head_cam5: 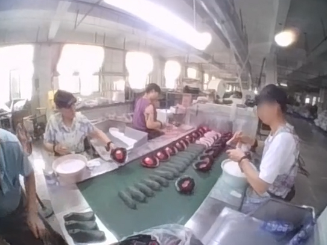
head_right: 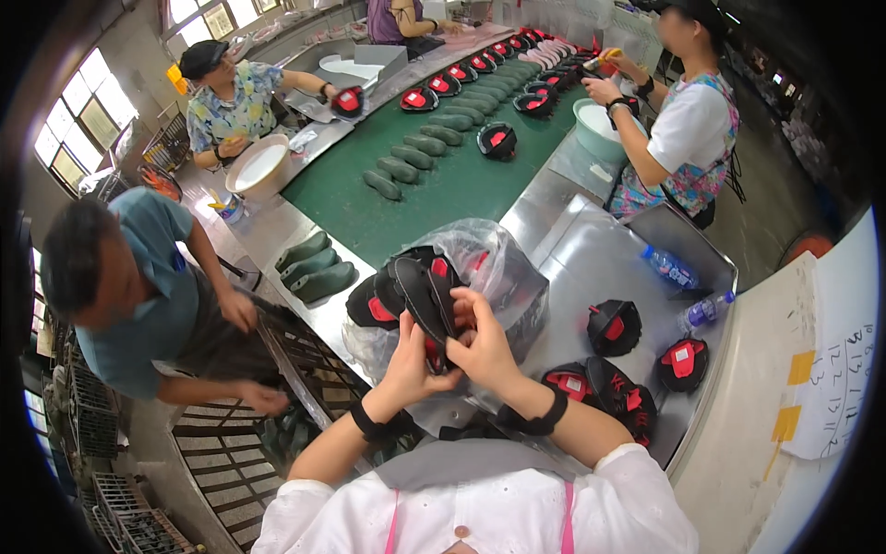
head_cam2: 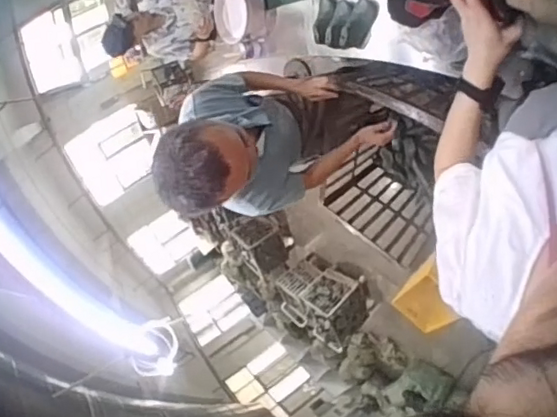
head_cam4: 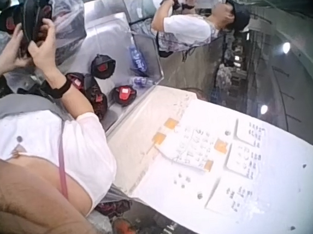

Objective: Sorting and bagging finished shoe uppers in a manufacturing facility.

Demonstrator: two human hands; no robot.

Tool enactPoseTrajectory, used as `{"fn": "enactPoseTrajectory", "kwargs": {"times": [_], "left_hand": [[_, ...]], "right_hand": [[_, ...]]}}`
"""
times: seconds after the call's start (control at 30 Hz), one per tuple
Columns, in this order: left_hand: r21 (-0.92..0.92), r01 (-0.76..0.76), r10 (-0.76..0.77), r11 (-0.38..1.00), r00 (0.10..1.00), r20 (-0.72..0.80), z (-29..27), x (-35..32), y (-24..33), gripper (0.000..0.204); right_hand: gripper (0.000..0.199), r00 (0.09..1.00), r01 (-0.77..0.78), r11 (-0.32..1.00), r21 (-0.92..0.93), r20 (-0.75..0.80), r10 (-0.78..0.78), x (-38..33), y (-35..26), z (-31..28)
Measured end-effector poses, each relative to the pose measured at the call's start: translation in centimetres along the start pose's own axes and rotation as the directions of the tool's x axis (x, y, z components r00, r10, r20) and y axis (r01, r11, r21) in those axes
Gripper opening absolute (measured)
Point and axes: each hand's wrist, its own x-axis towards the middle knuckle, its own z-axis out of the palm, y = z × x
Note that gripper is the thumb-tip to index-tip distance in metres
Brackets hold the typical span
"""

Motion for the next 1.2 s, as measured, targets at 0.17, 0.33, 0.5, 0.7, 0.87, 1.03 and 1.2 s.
{"fn": "enactPoseTrajectory", "kwargs": {"times": [0.17,0.33,0.5,0.7,0.87,1.03,1.2], "left_hand": [[0.303,-0.182,0.155,0.935,0.982,0.112,-1.6,3.2,1.0,0.073],[-0.219,0.306,-0.35,0.926,0.915,-0.203,-3.6,10.3,-5.5,0.04],[-0.834,0.354,-0.811,0.424,0.558,-0.175,-12.5,15.9,-24.7,0.029],[-0.675,0.374,-0.678,0.636,0.688,-0.257,-18.7,22.1,-24.4,0.08],[-0.393,0.54,-0.459,0.745,0.841,0.286,-13.7,19.1,-21.3,0.062],[0.564,0.36,-0.576,0.743,0.774,0.265,-6.8,10.5,-17.9,0.057],[0.234,0.444,-0.501,0.865,0.797,0.337,-6.8,5.0,-17.7,0.064]], "right_hand": [[0.061,0.999,0.046,0.998,0.043,0.004,-0.046,2.1,0.3,-1.1],[0.064,0.938,0.13,0.944,0.304,0.271,-0.217,5.7,-3.4,-2.1],[0.043,0.963,0.151,0.984,-0.09,0.239,-0.125,5.6,-2.7,-4.2],[0.03,0.936,0.055,0.931,-0.361,0.342,0.077,6.0,1.7,-4.1],[0.024,0.907,0.371,0.624,-0.687,0.412,-0.086,10.3,7.5,-4.2],[0.062,0.866,0.261,0.413,-0.872,0.401,0.299,13.9,7.4,0.5],[0.117,0.8,0.286,0.173,-0.942,0.334,0.498,11.5,9.9,4.4]]}}
